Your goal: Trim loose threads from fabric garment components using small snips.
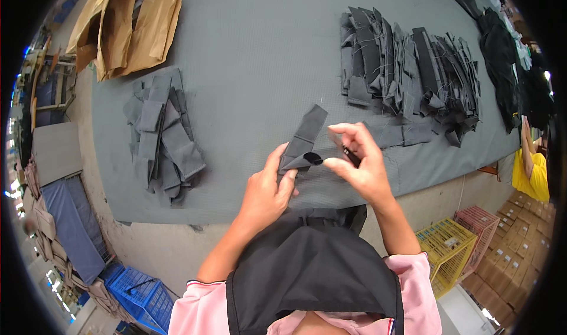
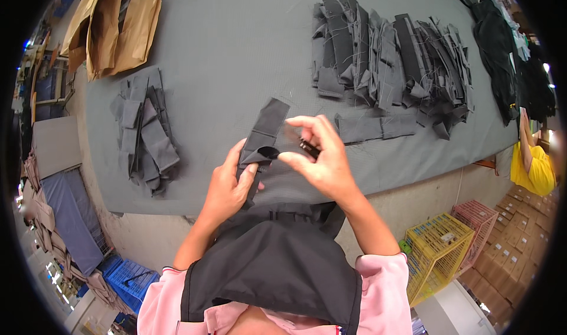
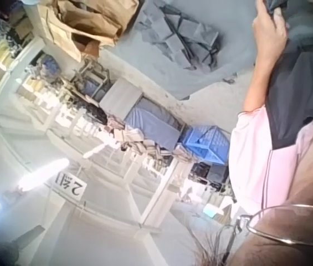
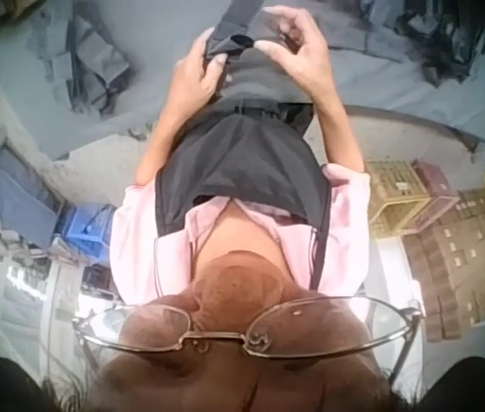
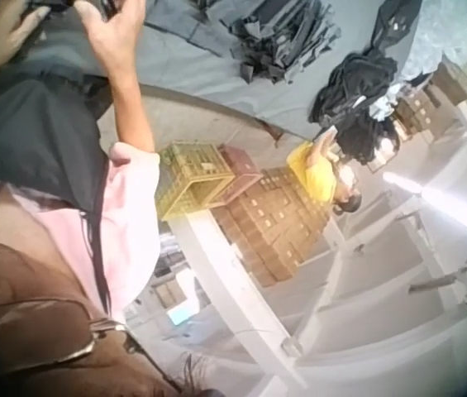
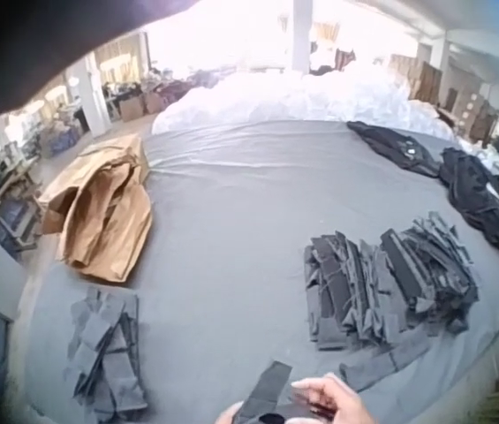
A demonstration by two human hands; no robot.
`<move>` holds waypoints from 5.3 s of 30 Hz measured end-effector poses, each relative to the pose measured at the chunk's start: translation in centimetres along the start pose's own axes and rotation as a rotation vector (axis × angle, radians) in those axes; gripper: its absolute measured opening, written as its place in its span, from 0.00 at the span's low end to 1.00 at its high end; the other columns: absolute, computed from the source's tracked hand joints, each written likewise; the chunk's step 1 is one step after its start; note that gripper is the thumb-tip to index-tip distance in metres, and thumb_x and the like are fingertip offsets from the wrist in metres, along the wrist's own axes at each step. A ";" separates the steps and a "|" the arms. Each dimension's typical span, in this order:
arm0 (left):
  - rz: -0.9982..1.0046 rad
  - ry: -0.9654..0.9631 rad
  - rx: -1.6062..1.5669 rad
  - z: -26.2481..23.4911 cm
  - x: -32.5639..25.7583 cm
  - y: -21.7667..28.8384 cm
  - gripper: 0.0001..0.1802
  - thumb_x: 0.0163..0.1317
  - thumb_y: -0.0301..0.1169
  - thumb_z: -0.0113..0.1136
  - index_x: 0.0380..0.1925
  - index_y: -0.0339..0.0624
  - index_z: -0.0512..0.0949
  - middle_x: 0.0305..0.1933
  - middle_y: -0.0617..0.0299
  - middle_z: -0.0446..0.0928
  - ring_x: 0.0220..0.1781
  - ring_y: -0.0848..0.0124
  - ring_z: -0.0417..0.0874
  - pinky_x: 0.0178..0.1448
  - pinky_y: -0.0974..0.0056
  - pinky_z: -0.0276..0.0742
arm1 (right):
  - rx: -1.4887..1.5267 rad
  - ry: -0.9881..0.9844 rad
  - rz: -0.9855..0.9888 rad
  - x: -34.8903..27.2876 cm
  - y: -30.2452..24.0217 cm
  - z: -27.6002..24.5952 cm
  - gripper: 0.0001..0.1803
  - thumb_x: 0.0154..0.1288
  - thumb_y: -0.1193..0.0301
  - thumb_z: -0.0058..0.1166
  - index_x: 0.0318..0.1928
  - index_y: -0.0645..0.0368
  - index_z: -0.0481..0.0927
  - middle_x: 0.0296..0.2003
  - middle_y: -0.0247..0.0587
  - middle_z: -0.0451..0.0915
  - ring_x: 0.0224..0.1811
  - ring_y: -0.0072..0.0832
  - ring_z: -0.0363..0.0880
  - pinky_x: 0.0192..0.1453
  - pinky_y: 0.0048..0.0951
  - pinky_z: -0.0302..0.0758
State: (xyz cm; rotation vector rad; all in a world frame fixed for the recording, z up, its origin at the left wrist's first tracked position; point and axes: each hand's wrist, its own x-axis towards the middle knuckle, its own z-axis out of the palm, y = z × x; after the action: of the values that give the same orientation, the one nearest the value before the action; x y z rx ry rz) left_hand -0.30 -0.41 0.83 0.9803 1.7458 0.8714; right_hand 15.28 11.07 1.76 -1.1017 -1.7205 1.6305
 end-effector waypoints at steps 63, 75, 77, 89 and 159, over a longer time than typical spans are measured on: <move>-0.056 0.058 -1.153 -3.2 2.6 2.8 0.24 0.69 0.47 0.42 0.50 0.36 0.66 0.51 0.51 0.75 0.38 0.64 0.79 0.39 0.58 0.80 | -0.580 -0.184 -0.884 -4.1 -0.2 3.3 0.14 0.42 0.76 0.56 0.34 0.50 0.79 0.25 0.29 0.69 0.21 0.25 0.74 0.22 0.26 0.71; 0.003 0.089 -1.098 -2.9 1.1 2.3 0.22 0.70 0.45 0.43 0.52 0.39 0.63 0.52 0.51 0.75 0.38 0.65 0.79 0.36 0.58 0.80 | -0.300 -0.194 -0.681 -5.3 -0.1 3.8 0.11 0.48 0.69 0.66 0.33 0.55 0.79 0.29 0.31 0.80 0.22 0.29 0.78 0.24 0.26 0.73; 0.052 0.088 -1.098 -2.6 1.0 2.4 0.21 0.69 0.45 0.44 0.49 0.39 0.64 0.51 0.50 0.75 0.35 0.66 0.79 0.34 0.60 0.80 | -0.265 -0.144 -0.583 -5.4 1.1 4.3 0.12 0.49 0.68 0.68 0.32 0.57 0.78 0.27 0.33 0.80 0.21 0.27 0.77 0.24 0.24 0.72; 0.218 0.251 -1.097 -2.0 0.8 3.4 0.20 0.69 0.43 0.46 0.52 0.43 0.61 0.48 0.50 0.75 0.34 0.66 0.81 0.34 0.59 0.82 | -0.031 -0.033 -0.130 -5.1 -0.2 5.3 0.09 0.55 0.75 0.64 0.32 0.65 0.76 0.21 0.28 0.77 0.24 0.08 0.69 0.27 0.15 0.68; -0.137 0.060 -0.975 -1.7 -1.6 -2.9 0.18 0.69 0.46 0.43 0.43 0.43 0.61 0.27 0.52 0.76 0.19 0.66 0.77 0.22 0.63 0.76 | -0.225 -0.527 -0.529 9.9 -11.6 8.9 0.20 0.58 0.70 0.57 0.52 0.57 0.72 0.35 0.39 0.79 0.36 0.24 0.77 0.43 0.29 0.73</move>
State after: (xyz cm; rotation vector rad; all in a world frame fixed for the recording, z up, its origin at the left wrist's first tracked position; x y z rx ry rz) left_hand -2.16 -3.27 -0.54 0.1821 1.1580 1.4518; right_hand 0.33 15.01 10.30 -0.2425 -2.3223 1.4755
